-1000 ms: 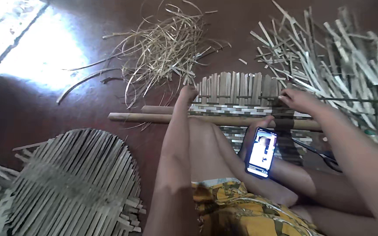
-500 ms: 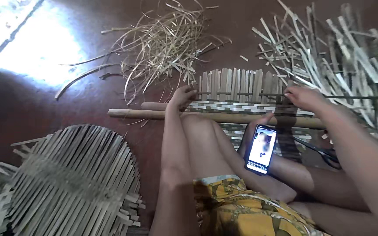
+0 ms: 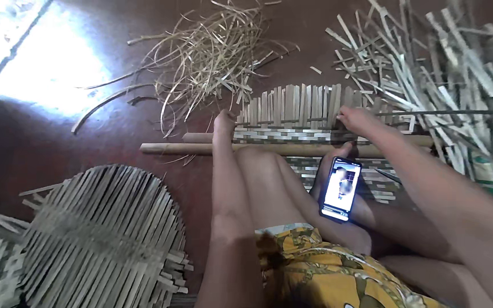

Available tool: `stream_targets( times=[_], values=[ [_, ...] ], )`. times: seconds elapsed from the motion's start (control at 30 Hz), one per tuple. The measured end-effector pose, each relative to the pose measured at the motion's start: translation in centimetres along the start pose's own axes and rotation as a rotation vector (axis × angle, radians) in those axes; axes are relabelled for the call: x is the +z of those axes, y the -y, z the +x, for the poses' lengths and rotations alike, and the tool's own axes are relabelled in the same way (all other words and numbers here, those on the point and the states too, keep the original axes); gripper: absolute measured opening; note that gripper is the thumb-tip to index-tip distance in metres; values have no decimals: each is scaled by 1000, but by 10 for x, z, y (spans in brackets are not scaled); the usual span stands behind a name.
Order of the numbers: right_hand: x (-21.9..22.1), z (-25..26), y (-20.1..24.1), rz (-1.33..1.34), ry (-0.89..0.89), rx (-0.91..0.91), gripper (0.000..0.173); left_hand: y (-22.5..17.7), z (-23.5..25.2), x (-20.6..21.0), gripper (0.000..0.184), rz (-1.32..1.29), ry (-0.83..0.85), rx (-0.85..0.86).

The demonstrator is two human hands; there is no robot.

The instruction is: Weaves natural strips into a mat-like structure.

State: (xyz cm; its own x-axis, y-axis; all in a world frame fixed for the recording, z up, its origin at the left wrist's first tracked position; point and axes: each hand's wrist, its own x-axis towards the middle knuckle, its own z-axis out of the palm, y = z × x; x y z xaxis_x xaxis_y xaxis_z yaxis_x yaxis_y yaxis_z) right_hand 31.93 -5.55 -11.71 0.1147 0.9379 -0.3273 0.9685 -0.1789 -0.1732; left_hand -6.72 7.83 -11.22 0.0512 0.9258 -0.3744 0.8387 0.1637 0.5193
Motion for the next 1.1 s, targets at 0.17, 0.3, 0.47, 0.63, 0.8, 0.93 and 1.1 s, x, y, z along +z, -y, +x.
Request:
stream_targets(
  times=[0.17, 0.3, 0.47, 0.63, 0.8, 0.93, 1.1],
  values=[
    [-4, -6, 6, 90, 22, 76, 34, -54, -21, 26, 49, 257, 61, 307],
    [-10, -9, 19, 124, 14, 161, 34, -66, -11, 62, 58, 465, 200, 502],
    [0, -2, 8, 158, 58, 103, 30, -62, -7, 65, 55, 540, 256, 490],
    [10, -5, 0, 200, 80, 62, 27, -65, -28, 63, 61, 551, 260, 444],
    [-1, -14, 12, 184, 98, 111, 33, -88, -69, 85, 92, 631, 291, 429],
    [0, -13, 18, 151, 123, 101, 34, -95, -69, 99, 84, 798, 326, 442],
    [2, -13, 15, 86, 149, 21, 37, -99, -68, 96, 94, 911, 339, 462]
  ],
)
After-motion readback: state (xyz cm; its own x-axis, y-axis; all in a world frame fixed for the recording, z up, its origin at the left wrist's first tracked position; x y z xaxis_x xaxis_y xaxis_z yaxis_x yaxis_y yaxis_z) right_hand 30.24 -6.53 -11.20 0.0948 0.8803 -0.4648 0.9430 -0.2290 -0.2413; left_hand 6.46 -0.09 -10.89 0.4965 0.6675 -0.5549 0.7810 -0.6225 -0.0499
